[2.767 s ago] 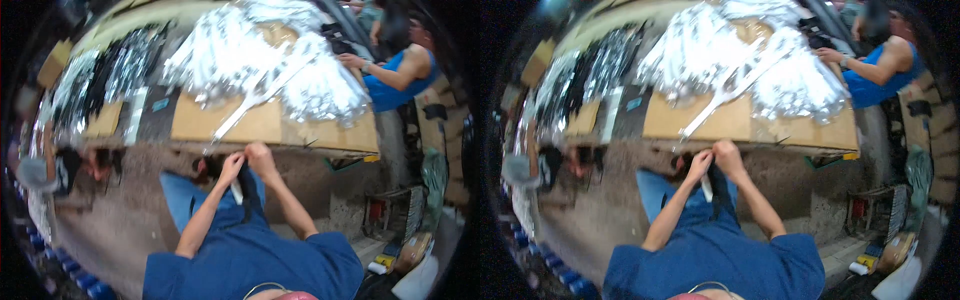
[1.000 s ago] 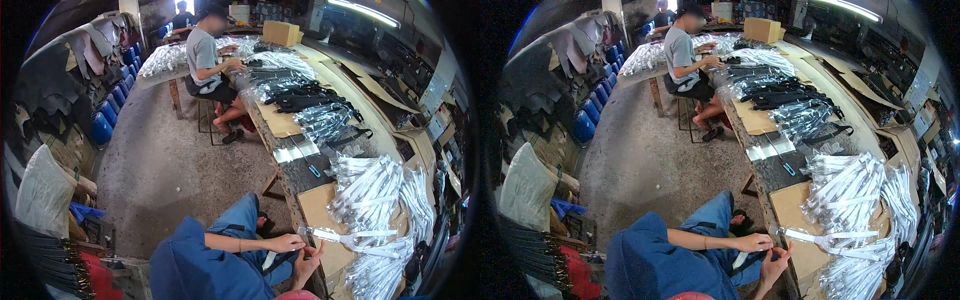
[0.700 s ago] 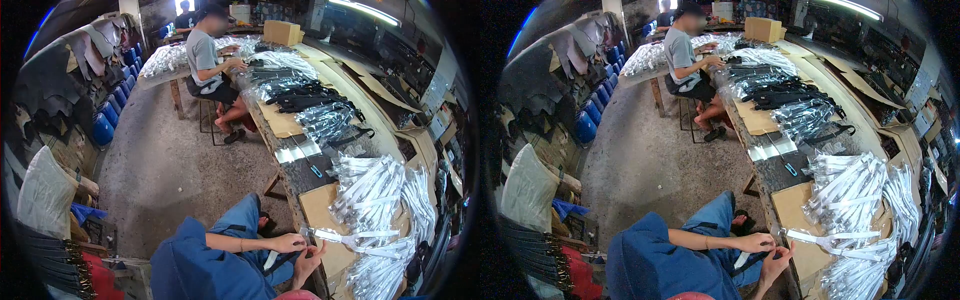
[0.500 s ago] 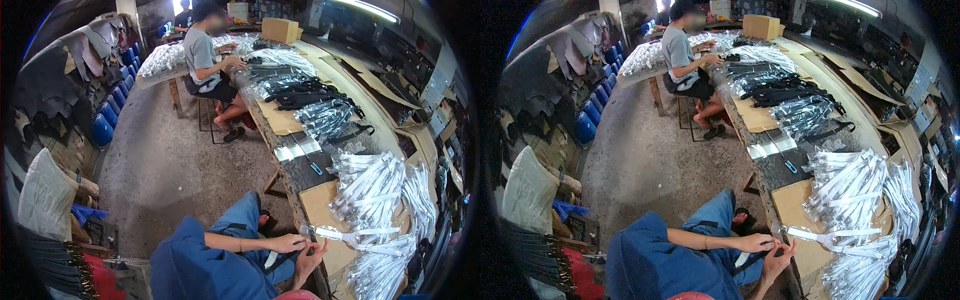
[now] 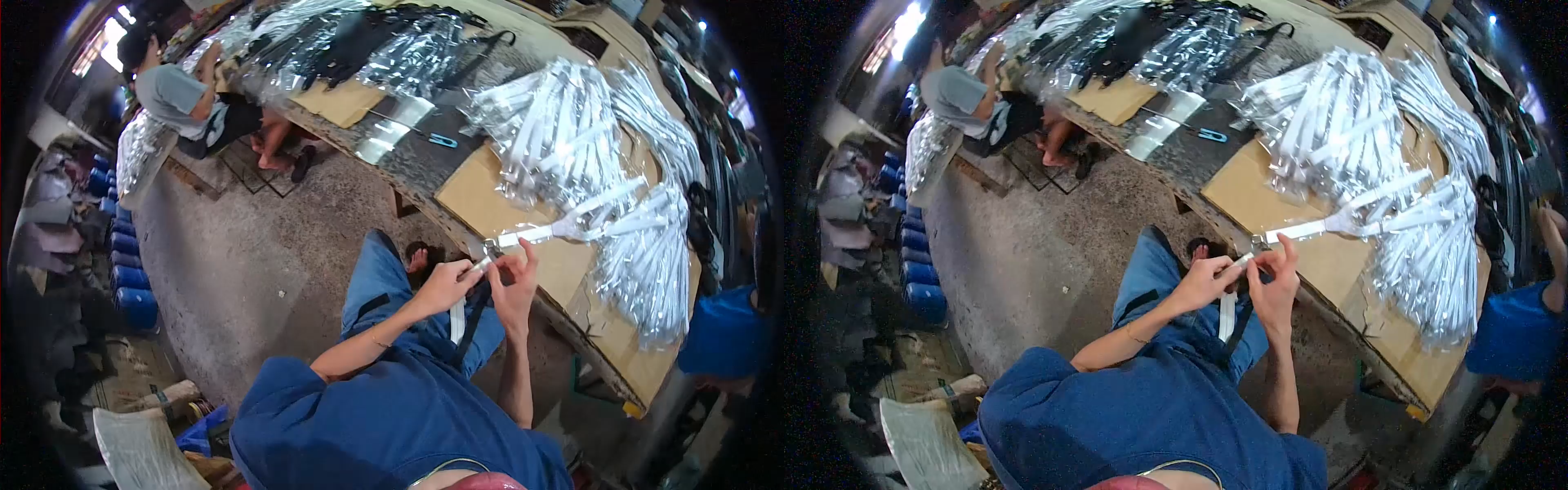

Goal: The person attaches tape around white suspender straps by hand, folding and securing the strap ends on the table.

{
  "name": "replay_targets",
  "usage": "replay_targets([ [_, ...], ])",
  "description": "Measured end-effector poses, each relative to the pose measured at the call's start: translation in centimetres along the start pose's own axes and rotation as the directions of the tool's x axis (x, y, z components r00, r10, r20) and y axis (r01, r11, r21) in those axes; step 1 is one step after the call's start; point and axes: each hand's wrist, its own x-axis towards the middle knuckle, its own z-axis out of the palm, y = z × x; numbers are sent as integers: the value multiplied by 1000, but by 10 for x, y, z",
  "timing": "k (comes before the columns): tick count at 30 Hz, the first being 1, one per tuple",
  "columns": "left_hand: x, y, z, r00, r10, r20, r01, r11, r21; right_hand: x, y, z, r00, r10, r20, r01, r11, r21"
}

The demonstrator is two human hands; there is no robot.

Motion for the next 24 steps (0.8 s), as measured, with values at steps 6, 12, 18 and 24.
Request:
replay_targets([
  [6, 4, 10, -23, 999, 32, 5, -32, 999, -30, 24, 6, 9, 987, 138, 84, -148, 982, 120],
  [12, 39, 24, -63, 989, 107, -99, -66, 935, 348, 58, 21, 44, 984, 152, -90, -118, 944, 307],
  [18, 97, 44, -98, 973, 121, -198, 95, 572, 815, 94, 56, 89, 940, 205, -273, -68, 896, 439],
  [24, 180, 50, -103, 989, 142, -34, -3, 249, 969, 127, 76, 115, 864, 199, -463, -22, 933, 359],
])
